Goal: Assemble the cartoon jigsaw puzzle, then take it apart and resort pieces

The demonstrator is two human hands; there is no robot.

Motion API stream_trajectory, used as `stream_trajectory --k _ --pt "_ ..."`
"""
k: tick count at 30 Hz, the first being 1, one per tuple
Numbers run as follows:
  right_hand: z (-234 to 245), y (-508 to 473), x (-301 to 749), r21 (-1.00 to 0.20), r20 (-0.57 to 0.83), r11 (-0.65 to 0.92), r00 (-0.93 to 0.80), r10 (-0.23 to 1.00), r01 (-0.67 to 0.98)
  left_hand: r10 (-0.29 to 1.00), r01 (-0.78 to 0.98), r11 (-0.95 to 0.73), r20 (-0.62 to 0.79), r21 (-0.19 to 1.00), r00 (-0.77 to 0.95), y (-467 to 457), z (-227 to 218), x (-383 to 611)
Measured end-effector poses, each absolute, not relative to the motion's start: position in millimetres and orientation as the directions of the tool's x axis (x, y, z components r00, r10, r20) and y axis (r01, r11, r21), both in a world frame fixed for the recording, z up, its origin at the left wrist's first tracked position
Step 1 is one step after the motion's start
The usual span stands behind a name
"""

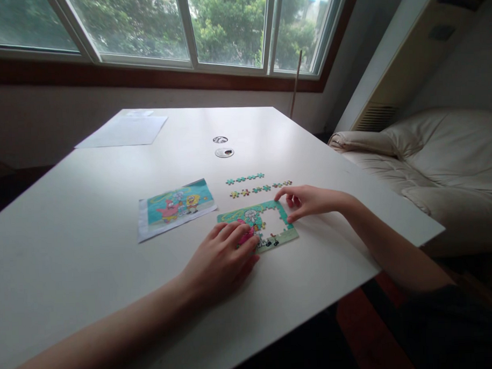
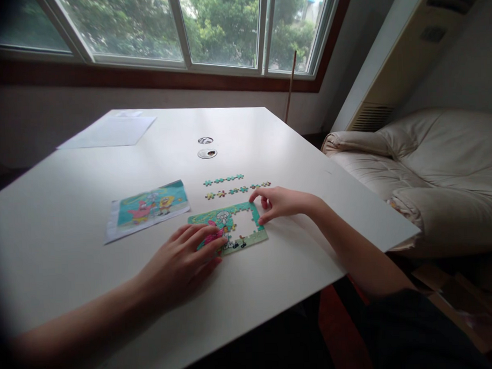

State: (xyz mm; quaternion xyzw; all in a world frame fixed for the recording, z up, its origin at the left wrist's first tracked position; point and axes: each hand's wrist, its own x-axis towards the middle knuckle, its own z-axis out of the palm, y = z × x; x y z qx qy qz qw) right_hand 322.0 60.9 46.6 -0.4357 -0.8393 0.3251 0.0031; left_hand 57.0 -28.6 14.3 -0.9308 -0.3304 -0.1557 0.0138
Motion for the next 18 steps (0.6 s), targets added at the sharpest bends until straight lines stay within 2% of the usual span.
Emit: stream_trajectory --k 5,11,13,18 --pt "45 61 322 -0.547 -0.274 0.408 -0.617 0.738 0.731 0.575 0.59 -0.804 0.343 0.069 0.743 -29 14 57" --pt "48 64 328 -0.537 -0.243 0.461 -0.653 0.717 0.707 0.576 0.581 -0.809 0.327 0.091 0.749 -29 11 56" --pt "50 69 336 -0.505 -0.193 0.467 -0.623 0.758 0.725 0.575 0.58 -0.809 0.327 0.091 0.75 -29 10 56" --pt "43 89 364 -0.34 -0.028 0.373 -0.406 0.913 0.863 0.569 0.577 -0.813 0.334 0.085 0.752 -28 10 56"
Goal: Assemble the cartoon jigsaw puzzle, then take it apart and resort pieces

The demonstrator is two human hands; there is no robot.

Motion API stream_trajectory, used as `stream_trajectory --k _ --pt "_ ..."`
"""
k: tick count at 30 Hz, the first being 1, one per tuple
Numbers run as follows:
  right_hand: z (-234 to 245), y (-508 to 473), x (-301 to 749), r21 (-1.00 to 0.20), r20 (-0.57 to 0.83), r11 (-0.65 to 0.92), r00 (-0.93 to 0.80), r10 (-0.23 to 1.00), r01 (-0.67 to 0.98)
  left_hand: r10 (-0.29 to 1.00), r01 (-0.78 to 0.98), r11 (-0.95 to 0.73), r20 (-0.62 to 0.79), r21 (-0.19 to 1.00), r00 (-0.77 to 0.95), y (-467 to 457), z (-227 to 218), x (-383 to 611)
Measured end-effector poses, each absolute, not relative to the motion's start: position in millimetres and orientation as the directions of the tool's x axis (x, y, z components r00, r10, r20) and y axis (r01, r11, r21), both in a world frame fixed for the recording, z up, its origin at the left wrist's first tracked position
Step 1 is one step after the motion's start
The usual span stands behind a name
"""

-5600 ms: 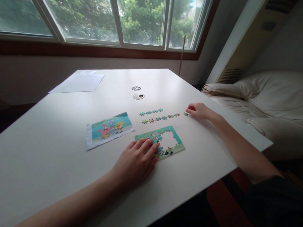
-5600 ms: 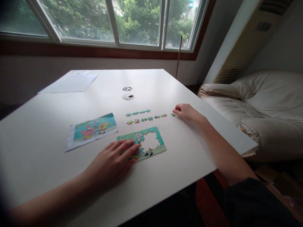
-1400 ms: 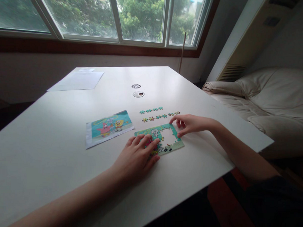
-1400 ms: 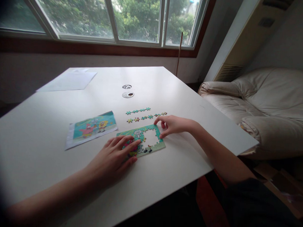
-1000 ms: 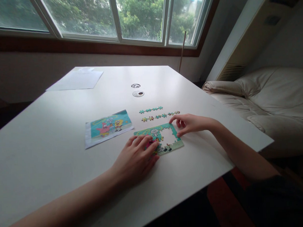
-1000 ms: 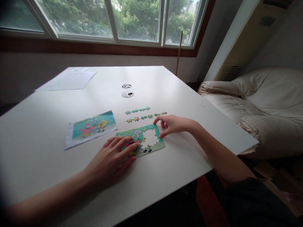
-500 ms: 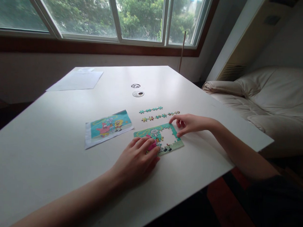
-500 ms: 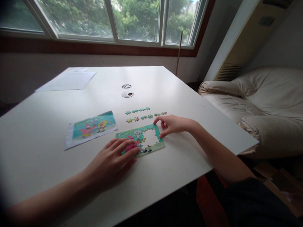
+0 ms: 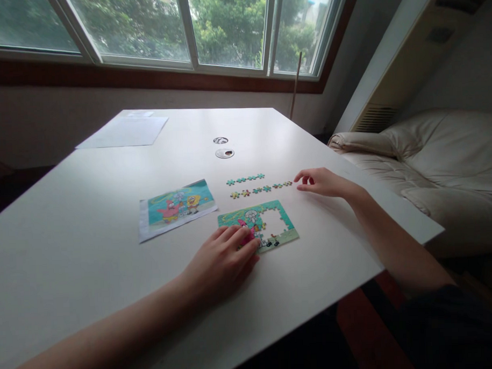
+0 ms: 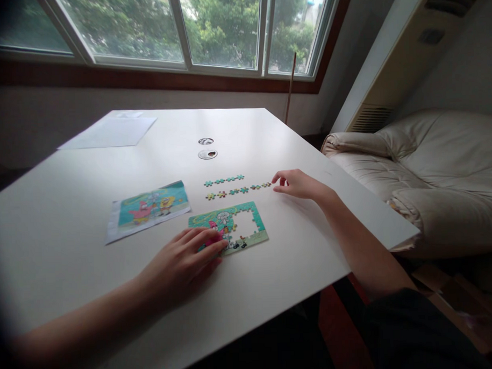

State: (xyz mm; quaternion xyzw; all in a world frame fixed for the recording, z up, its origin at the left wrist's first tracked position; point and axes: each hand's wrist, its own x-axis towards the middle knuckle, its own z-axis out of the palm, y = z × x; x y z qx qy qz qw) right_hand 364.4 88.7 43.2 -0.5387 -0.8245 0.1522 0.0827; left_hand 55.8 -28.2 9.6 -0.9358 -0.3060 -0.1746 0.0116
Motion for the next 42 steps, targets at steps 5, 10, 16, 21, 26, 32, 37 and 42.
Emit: stream_trajectory --k 5,10,16,21,26,32,37,42 --pt "30 104 380 -0.309 -0.022 0.306 -0.329 0.944 0.9 0.561 0.568 -0.818 0.344 0.088 0.753 -28 12 56" --pt "21 106 368 -0.351 0.075 0.392 -0.392 0.917 0.85 0.564 0.571 -0.816 0.346 0.094 0.75 -28 9 55" --pt "18 103 356 -0.341 0.149 0.419 -0.391 0.908 0.842 0.563 0.568 -0.818 0.332 0.093 0.756 -27 8 56" --pt "19 103 354 -0.315 0.164 0.418 -0.385 0.908 0.852 0.565 0.569 -0.817 0.328 0.095 0.757 -27 9 56" --pt "18 103 348 -0.342 0.164 0.445 -0.413 0.896 0.828 0.564 0.568 -0.817 0.332 0.095 0.756 -28 11 56" --pt "23 100 344 -0.312 0.091 0.381 -0.372 0.924 0.87 0.56 0.568 -0.818 0.348 0.088 0.752 -27 11 57" --pt "28 99 349 -0.362 -0.041 0.294 -0.33 0.943 0.885 0.564 0.57 -0.817 0.337 0.093 0.754 -27 11 57" --pt "25 101 352 -0.418 -0.065 0.289 -0.345 0.936 0.862 0.565 0.571 -0.816 0.336 0.093 0.753 -27 10 57"
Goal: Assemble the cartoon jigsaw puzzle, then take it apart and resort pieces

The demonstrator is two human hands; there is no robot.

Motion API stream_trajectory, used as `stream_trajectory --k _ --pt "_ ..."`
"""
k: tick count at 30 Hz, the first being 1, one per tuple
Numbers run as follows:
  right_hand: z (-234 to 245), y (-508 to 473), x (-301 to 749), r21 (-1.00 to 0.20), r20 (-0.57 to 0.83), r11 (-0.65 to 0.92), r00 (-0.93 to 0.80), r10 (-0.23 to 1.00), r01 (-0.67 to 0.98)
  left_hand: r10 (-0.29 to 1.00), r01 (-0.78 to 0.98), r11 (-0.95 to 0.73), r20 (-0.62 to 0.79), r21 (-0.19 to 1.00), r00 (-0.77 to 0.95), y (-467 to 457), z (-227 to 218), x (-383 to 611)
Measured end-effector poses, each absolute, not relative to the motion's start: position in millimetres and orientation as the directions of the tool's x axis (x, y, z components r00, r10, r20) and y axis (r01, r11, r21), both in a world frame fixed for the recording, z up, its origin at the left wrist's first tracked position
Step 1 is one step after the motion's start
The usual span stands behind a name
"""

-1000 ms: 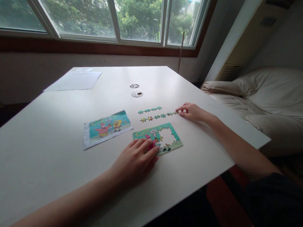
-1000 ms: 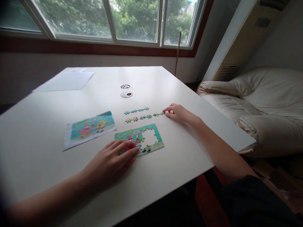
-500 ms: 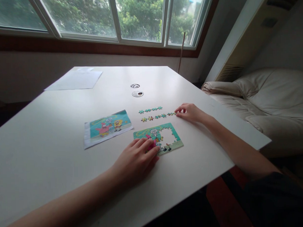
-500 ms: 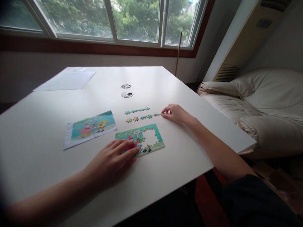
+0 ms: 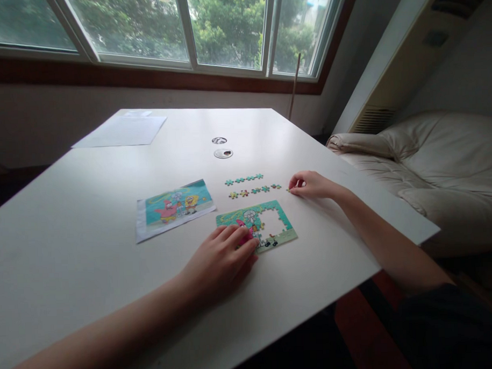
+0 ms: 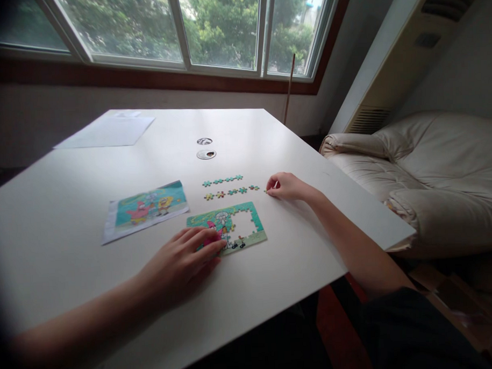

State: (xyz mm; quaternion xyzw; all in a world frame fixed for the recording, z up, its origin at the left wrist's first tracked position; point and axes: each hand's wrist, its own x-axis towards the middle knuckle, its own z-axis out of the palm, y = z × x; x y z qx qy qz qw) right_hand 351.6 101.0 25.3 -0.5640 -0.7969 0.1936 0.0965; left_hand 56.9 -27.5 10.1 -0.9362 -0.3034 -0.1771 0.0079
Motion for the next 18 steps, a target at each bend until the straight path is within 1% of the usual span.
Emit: stream_trajectory --k 3,7,10,13,16,18 --pt "25 101 350 -0.429 -0.042 0.315 -0.367 0.929 0.847 0.566 0.57 -0.816 0.335 0.097 0.753 -27 9 56" --pt "27 100 348 -0.427 -0.089 0.285 -0.354 0.931 0.858 0.574 0.579 -0.81 0.323 0.094 0.752 -27 10 56" --pt "28 101 348 -0.468 -0.138 0.238 -0.337 0.932 0.851 0.578 0.576 -0.811 0.306 0.107 0.757 -27 12 57" --pt "28 99 348 -0.512 -0.142 0.223 -0.337 0.931 0.83 0.588 0.581 -0.805 0.297 0.122 0.752 -27 12 57" --pt "32 94 345 -0.563 -0.11 0.258 -0.381 0.918 0.785 0.616 0.61 -0.783 0.298 0.126 0.729 -26 11 57" --pt "35 88 339 -0.62 -0.083 0.306 -0.449 0.89 0.722 0.644 0.64 -0.758 0.295 0.126 0.705 -26 10 56"
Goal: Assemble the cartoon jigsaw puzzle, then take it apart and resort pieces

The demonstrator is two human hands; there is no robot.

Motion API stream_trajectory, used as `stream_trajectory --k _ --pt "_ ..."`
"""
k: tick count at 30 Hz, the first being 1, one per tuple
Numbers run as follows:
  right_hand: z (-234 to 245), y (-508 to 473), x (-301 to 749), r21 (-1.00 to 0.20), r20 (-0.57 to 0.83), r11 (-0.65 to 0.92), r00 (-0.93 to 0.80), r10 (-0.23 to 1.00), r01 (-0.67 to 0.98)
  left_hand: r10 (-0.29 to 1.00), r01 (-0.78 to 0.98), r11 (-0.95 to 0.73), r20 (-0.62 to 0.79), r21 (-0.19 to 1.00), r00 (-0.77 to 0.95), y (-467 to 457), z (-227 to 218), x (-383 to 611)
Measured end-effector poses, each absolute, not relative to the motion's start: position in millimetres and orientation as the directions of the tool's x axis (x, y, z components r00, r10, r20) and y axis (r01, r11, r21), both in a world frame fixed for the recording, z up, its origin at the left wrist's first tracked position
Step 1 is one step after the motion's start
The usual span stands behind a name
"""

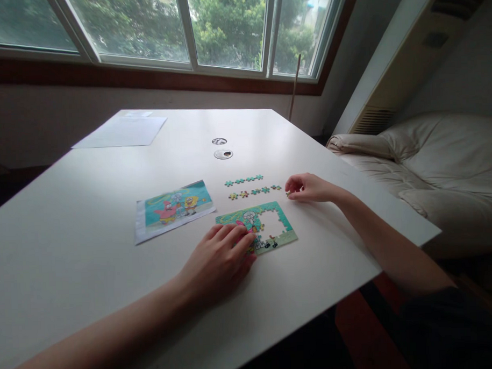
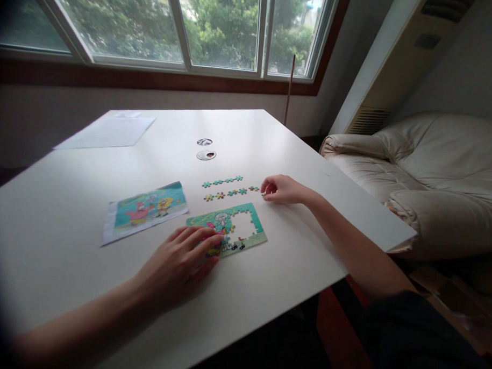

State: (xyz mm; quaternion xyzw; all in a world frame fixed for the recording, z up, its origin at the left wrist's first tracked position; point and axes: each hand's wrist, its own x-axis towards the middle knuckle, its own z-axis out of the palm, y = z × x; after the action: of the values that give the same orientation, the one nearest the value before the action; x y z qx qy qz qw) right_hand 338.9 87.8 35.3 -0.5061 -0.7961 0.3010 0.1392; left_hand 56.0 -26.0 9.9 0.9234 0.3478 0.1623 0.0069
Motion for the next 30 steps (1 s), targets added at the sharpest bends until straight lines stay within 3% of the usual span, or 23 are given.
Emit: stream_trajectory --k 5,9,24,30 --pt "37 68 310 -0.799 -0.045 0.336 -0.606 0.794 0.499 0.691 0.687 -0.715 0.281 0.127 0.667 -24 9 55" --pt "32 54 289 -0.857 -0.066 0.278 -0.627 0.776 0.434 0.688 0.681 -0.719 0.282 0.139 0.668 -23 10 55" --pt "30 42 274 -0.646 0.018 0.455 -0.584 0.811 0.613 0.669 0.659 -0.738 0.291 0.146 0.684 -23 10 55" --pt "32 42 274 -0.618 0.023 0.48 -0.596 0.803 0.622 0.675 0.663 -0.734 0.28 0.151 0.683 -23 11 55"
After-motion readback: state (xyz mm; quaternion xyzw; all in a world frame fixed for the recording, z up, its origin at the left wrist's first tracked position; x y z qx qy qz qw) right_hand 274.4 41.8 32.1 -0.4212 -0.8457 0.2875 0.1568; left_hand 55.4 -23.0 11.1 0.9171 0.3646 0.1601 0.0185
